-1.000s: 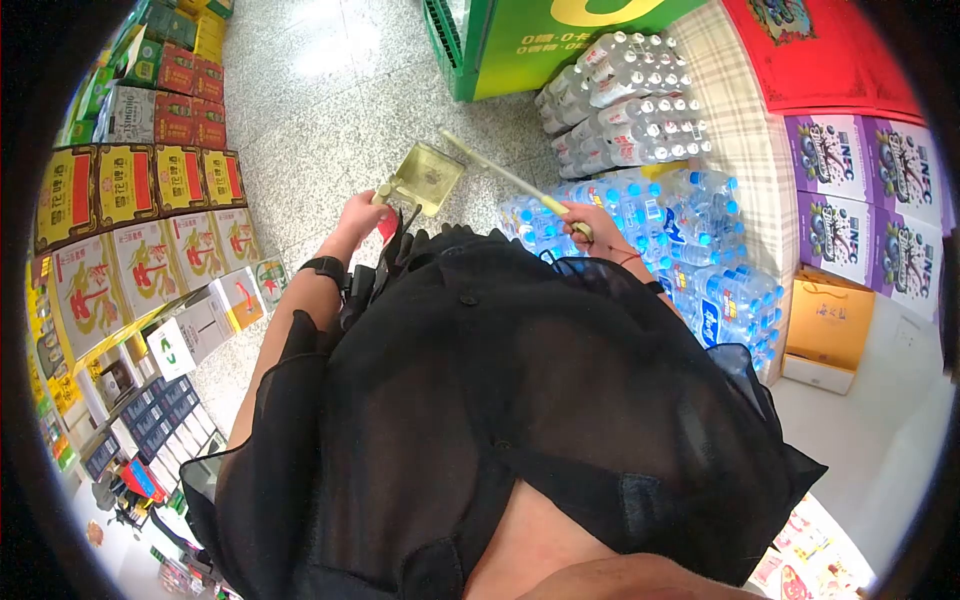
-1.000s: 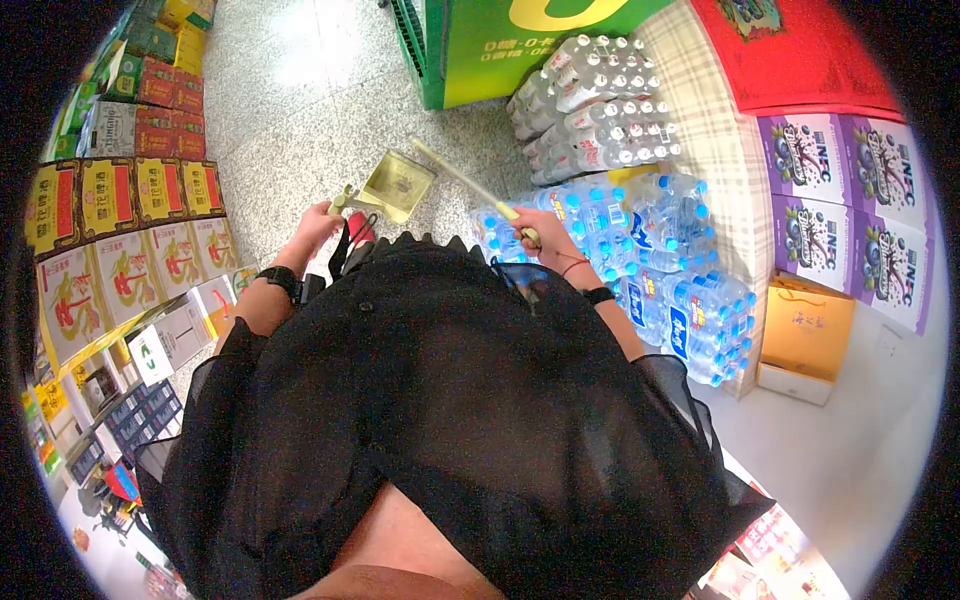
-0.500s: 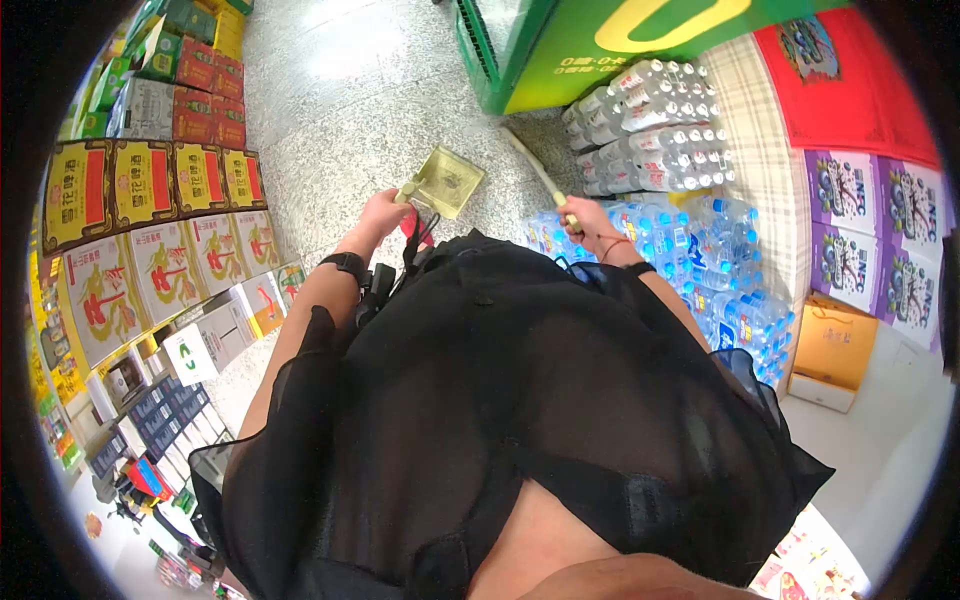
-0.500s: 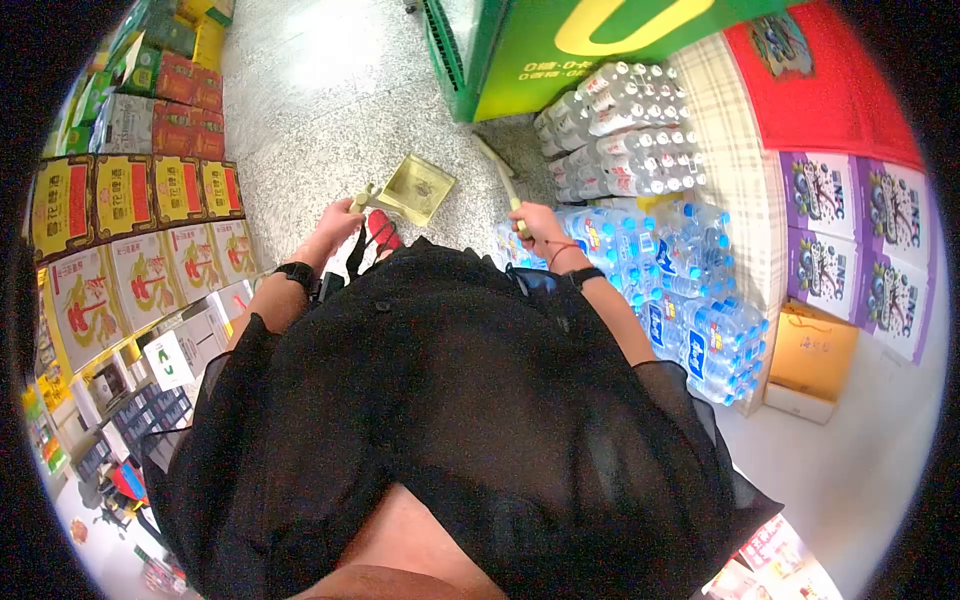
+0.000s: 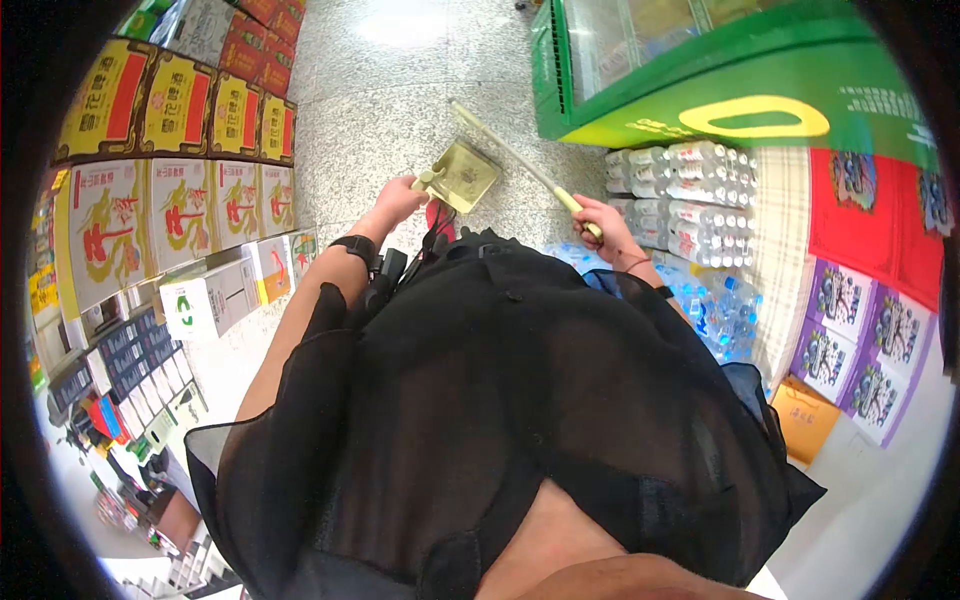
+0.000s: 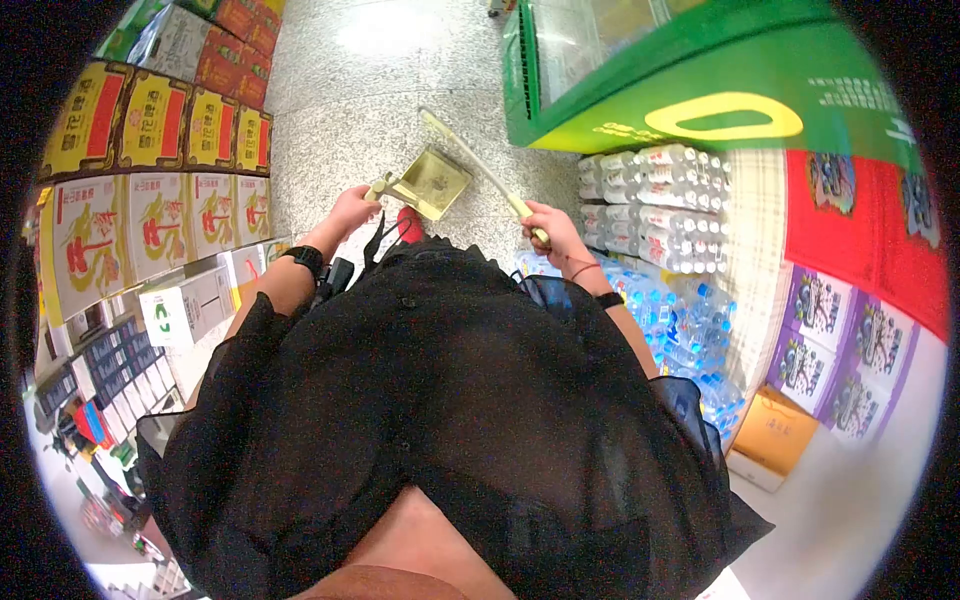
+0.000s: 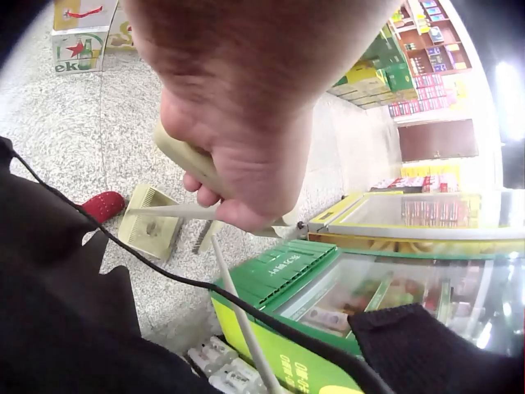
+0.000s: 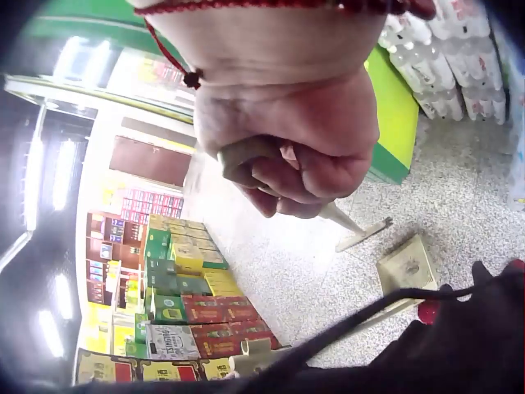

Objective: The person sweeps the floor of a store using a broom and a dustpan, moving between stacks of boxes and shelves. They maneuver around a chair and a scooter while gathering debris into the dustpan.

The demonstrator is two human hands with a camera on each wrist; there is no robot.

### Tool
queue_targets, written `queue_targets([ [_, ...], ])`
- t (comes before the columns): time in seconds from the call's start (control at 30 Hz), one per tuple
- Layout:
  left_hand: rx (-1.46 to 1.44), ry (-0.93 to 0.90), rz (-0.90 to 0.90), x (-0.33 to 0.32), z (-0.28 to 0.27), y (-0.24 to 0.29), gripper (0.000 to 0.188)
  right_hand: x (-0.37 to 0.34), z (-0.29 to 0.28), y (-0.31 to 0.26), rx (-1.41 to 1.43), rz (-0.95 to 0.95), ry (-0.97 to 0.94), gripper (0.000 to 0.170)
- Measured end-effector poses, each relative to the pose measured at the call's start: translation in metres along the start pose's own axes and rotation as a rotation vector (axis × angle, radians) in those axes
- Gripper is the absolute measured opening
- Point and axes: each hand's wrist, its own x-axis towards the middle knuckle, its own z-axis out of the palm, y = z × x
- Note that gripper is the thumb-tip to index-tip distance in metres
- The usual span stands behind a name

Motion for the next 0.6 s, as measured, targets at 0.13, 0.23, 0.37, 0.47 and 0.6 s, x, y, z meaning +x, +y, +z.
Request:
queue_targets([
  [0.13,-0.026,0.075,-0.015,0.001,-0.031,-0.016,0.027,0.056,0.031,-0.039,-0.07,0.004,0.013,0.059],
  [0.23,-0.126,0.106,-0.049,-0.003,-0.054,-0.027,0.027,0.087,0.065,-0.06,-0.093,0.038,0.051,0.04],
  [0.37,-0.114,0.143,-0.063,0.0,-0.08,-0.06,0.031,0.115,0.103,-0.072,-0.133,0.126,0.043,0.015],
  [0.47,-0.129,0.157,-0.102,0.002,-0.089,-0.078,0.032,0.114,0.119,-0.071,-0.22,0.192,0.017,0.017],
  [0.6,-0.17,0.268,-0.127,-0.001,-0.097,-0.105,0.032,0.106,0.136,-0.083,-0.442,0.205,-0.091,0.023],
])
